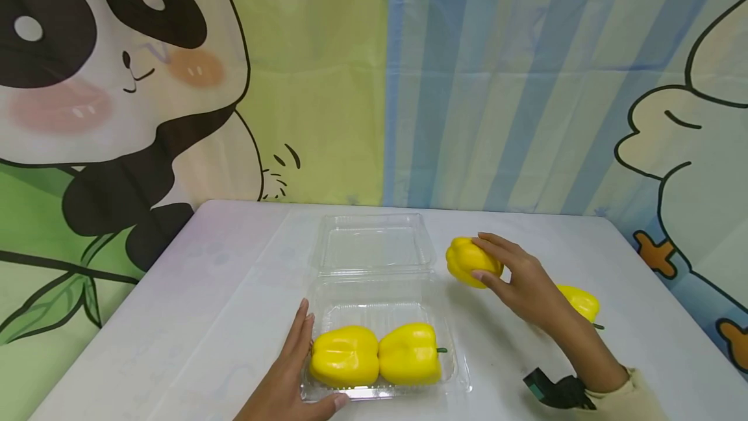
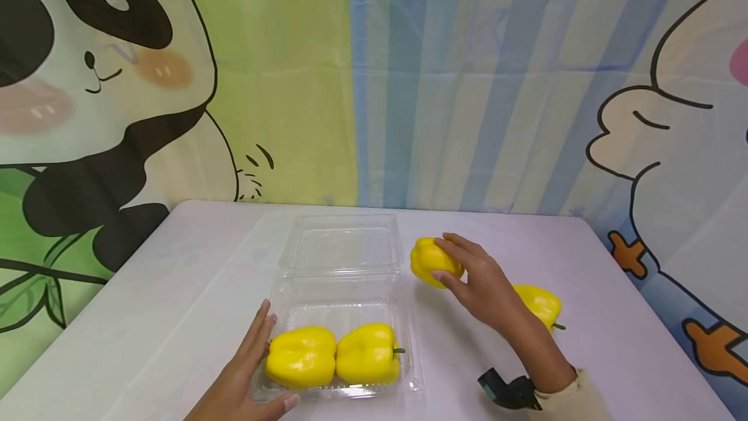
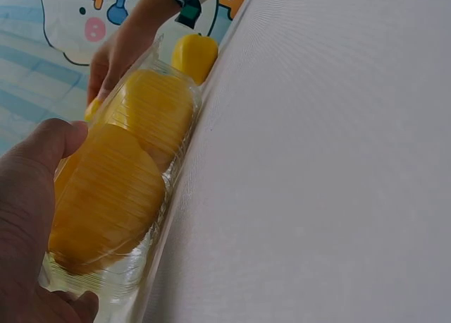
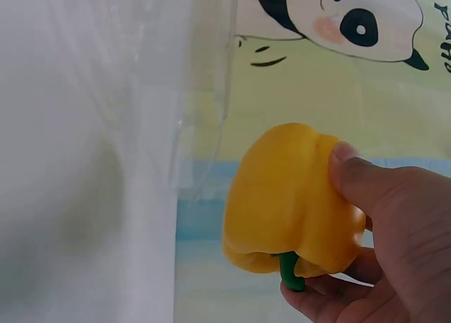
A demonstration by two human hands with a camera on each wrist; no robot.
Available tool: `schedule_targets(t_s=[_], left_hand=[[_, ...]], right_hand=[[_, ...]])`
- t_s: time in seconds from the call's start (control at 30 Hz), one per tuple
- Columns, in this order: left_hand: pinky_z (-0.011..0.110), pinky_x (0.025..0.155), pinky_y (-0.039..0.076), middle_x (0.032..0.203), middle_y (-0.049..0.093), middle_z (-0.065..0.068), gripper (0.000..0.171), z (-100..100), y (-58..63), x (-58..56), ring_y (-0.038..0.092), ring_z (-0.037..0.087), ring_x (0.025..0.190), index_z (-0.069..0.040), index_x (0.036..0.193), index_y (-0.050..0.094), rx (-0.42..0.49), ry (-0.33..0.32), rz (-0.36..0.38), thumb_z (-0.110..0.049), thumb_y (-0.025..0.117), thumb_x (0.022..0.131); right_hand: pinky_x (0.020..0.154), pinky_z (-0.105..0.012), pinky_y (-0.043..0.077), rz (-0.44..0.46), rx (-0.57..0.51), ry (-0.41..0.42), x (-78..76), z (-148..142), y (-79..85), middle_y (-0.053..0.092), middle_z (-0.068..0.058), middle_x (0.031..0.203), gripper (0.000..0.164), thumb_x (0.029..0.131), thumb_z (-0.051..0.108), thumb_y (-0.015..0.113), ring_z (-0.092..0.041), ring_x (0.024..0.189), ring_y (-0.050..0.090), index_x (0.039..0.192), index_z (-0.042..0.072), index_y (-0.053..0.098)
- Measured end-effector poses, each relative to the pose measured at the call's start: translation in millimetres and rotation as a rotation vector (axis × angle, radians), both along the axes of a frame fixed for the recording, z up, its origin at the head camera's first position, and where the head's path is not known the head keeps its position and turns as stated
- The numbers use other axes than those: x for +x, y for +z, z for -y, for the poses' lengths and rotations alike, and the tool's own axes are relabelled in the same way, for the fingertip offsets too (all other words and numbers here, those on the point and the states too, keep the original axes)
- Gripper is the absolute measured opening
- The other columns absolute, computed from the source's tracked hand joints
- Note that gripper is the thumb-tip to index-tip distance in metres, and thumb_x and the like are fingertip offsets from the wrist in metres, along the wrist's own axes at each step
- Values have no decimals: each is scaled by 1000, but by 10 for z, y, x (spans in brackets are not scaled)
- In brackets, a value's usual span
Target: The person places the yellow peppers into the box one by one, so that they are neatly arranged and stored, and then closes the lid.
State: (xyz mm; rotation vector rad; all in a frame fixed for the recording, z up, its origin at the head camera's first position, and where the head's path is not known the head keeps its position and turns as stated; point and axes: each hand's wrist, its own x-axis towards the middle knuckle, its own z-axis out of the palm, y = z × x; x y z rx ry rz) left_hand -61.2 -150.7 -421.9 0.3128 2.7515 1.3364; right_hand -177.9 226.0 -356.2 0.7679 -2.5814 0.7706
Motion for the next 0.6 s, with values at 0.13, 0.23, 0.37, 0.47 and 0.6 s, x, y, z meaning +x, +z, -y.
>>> schedule_targets(t_s=[0.13, 0.23, 0.37, 0.47, 0.6], left_hand=[[61, 106, 29, 162, -11, -7, 121, -6, 2, 5, 12, 30, 144, 0, 155, 11, -8, 5, 6, -54, 81, 72], [60, 106, 30, 162, -9, -6, 121, -3, -4, 10, 14, 29, 144, 0, 155, 12, -10, 6, -14, -54, 81, 71], [60, 105, 31, 163, -8, -4, 119, 3, -12, 14, 15, 30, 143, 2, 154, 13, -10, 1, -39, -54, 80, 72], [61, 104, 32, 163, -9, -4, 119, -2, -9, 11, 16, 32, 143, 2, 154, 12, -17, 0, -37, -54, 79, 73], [62, 106, 29, 162, -10, -5, 121, -10, 17, 9, 14, 31, 144, 1, 154, 11, -24, 8, -2, -56, 79, 72]], right_hand=[[94, -47, 46, -5, -33, 30, 33, 90, 47, 48, -15, 142, 57, 86, 14, 75, -37, 127, 47, 138, 5, 53], [95, -44, 46, -21, -43, 61, 56, 155, 79, 48, -13, 143, 58, 85, 12, 76, -35, 128, 47, 138, 6, 53], [95, -41, 47, -36, -49, 94, 83, 240, 112, 47, -12, 144, 60, 84, 11, 76, -33, 128, 47, 139, 7, 53], [95, -41, 48, -37, -55, 106, 98, 300, 127, 47, -12, 144, 59, 84, 10, 76, -33, 128, 47, 139, 6, 53], [94, -43, 49, -43, -56, 110, 123, 393, 139, 47, -15, 143, 59, 84, 9, 76, -35, 127, 47, 138, 4, 54]])
